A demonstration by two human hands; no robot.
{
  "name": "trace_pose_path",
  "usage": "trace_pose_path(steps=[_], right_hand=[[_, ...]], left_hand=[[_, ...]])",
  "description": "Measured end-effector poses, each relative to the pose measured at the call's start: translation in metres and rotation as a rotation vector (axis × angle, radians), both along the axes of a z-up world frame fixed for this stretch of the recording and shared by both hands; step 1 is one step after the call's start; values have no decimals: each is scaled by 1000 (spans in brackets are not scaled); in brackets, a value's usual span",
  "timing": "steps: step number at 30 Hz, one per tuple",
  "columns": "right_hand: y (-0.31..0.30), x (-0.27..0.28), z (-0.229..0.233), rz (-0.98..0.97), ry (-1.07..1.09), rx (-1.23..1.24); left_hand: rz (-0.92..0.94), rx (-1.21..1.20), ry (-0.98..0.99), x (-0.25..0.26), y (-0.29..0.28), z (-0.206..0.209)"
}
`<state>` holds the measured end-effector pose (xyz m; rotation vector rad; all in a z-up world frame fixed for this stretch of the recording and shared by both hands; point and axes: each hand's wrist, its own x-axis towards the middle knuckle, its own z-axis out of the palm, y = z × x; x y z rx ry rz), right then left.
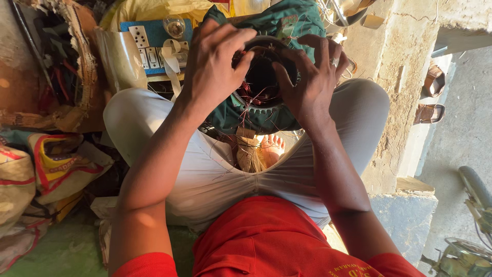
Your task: The person sits cross-legged on the floor and works on a cylindrical electrical component, likely a motor stator. They use their hands to arrange and secure copper wires within the slots, then use scissors to cut a piece of cardboard and insert it into the component.
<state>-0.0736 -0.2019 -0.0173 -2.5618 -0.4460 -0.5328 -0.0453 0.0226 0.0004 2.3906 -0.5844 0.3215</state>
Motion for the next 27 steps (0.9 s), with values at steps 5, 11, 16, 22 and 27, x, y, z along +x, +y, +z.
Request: trace_pose_path(steps=[5,11,16,22,27], right_hand=[[3,6,-2,44,-36,-7],[7,8,-4,-3,-30,-22],[3,3,9,128,20,259],[-16,-18,4,69,-108,112],[-20,-15,-5,55,-30,101]], left_hand=[[-49,37,-160,7,-10,-7],[-5,79,-192,9,-15,-18],[-43,-29,-158,2,-11,-9],[-59,-98,-175,-9,-7,-10],[-77,-51,-202,-7,-6,-14]])
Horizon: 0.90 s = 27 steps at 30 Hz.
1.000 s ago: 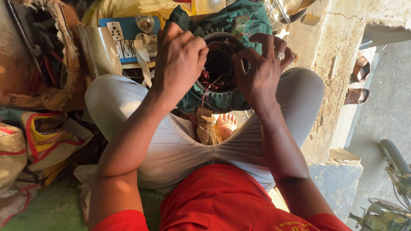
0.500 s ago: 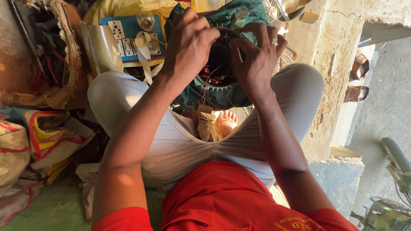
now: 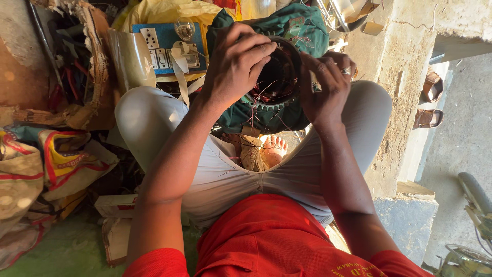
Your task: The person sits cross-legged on the floor and works on a cylindrical electrical component, likely a motor stator. They use their hands to arrange and secure copper wires within the slots, then use scissors to cut a piece of cardboard and insert it into the component.
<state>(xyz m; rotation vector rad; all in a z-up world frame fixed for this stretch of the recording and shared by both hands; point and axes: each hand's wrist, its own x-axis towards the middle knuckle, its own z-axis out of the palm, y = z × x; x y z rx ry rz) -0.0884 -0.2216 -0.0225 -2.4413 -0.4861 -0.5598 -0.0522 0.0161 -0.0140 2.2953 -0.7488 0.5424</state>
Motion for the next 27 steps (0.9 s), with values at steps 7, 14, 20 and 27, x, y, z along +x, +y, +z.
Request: trace_pose_path(steps=[7,14,20,27], right_hand=[[2,7,0,54,-47,-141],[22,-8,8,10,-26,-370],[25,2,12,-16,32,-96],[30,20,15,-37,-61,-102]], left_hand=[[28,25,-14,-1,10,1],[115,102,-36,-11,11,8],[101,60,30,-7,15,2],[202,-10,25,-15,6,9]])
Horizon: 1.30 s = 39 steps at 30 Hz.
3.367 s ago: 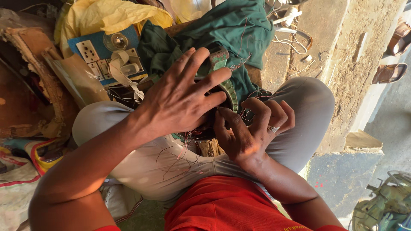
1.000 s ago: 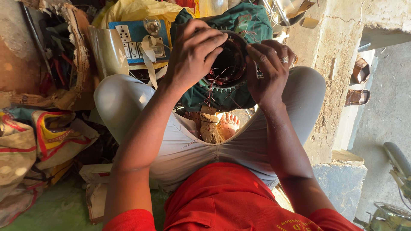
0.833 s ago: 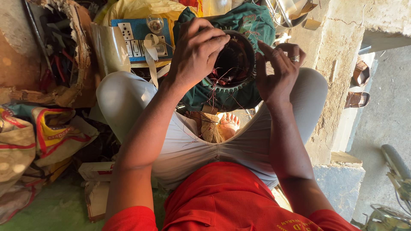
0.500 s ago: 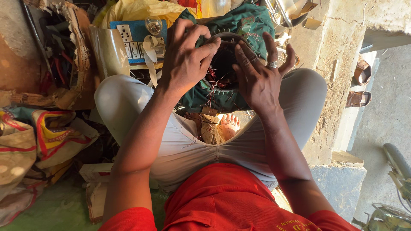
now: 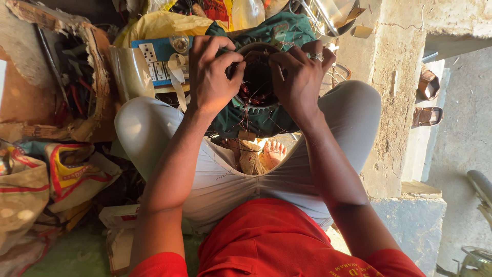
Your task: The person sits cross-legged on the floor and works on a cylindrical electrical component, likely a motor stator. They use their hands to arrange and secure copper wires within the slots, then use scissors to cut a piece of cardboard and insert it into the component.
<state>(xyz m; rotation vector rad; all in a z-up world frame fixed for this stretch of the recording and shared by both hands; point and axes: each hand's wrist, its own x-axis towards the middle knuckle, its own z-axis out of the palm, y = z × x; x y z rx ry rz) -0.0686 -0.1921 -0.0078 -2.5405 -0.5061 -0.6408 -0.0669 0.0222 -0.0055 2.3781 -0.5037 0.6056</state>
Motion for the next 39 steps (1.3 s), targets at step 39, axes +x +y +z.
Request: trace_pose_path(steps=[39], right_hand=[[-231,-188,-276,-508,480,16]], left_hand=[[-365,-961,449,-61,-67,36]])
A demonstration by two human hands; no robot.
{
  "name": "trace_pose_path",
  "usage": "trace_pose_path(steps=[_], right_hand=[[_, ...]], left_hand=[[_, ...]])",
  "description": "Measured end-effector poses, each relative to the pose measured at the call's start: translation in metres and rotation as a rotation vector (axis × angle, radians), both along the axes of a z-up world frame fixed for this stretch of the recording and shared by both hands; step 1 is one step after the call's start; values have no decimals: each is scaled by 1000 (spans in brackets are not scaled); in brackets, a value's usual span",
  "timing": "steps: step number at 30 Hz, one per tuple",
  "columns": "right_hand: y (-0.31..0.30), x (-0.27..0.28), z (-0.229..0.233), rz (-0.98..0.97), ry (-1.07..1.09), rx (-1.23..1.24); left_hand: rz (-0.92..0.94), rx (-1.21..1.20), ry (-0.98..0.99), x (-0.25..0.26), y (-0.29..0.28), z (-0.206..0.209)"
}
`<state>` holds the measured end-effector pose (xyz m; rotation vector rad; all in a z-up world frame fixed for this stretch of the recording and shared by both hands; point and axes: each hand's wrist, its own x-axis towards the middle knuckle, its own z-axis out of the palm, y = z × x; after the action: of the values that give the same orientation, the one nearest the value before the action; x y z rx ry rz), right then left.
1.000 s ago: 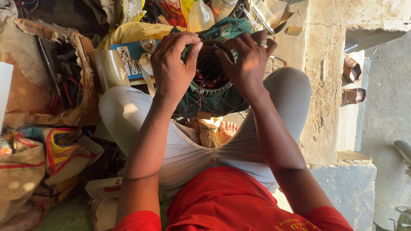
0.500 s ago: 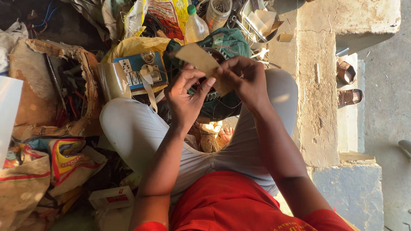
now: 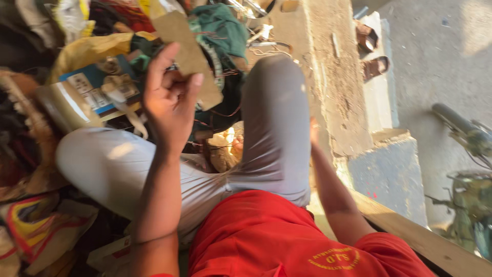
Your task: The person sits cross-legged on the floor and works on a cylindrical electrical component, likely a motor stator. They use their hands to arrange and secure copper wires within the slots, then use scissors to cut a piece of cardboard and insert it into the component.
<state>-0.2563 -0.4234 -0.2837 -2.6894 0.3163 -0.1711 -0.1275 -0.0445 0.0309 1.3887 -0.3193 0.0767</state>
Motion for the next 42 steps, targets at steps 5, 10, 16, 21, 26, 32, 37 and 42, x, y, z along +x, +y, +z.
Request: trace_pose_path(steps=[5,10,16,21,26,32,37,42], right_hand=[[79,-50,-41,127,121,-77],[111,-87,-50,110,85,-169],[105,-122,-56,91,61,-138],[88,-96,-64,23,258,260],[88,-64,-53,-15,505,413],[32,-26,-8,-206,482,916],[-1,-2,157,-152,-32,1317],[80,8,289,159,-269,1341]], left_hand=[[-122,421,-157,-43,-21,24],[-289,71,98,-47,-44,26],[-161,170,166,-44,-38,17],[-202,150,182,-42,-33,3],[-79,173,80,-37,-34,-5],[89,363,-22,-30,0,24],[38,492,-55,-32,20,46],[-132,368,-2,-76,-21,36]])
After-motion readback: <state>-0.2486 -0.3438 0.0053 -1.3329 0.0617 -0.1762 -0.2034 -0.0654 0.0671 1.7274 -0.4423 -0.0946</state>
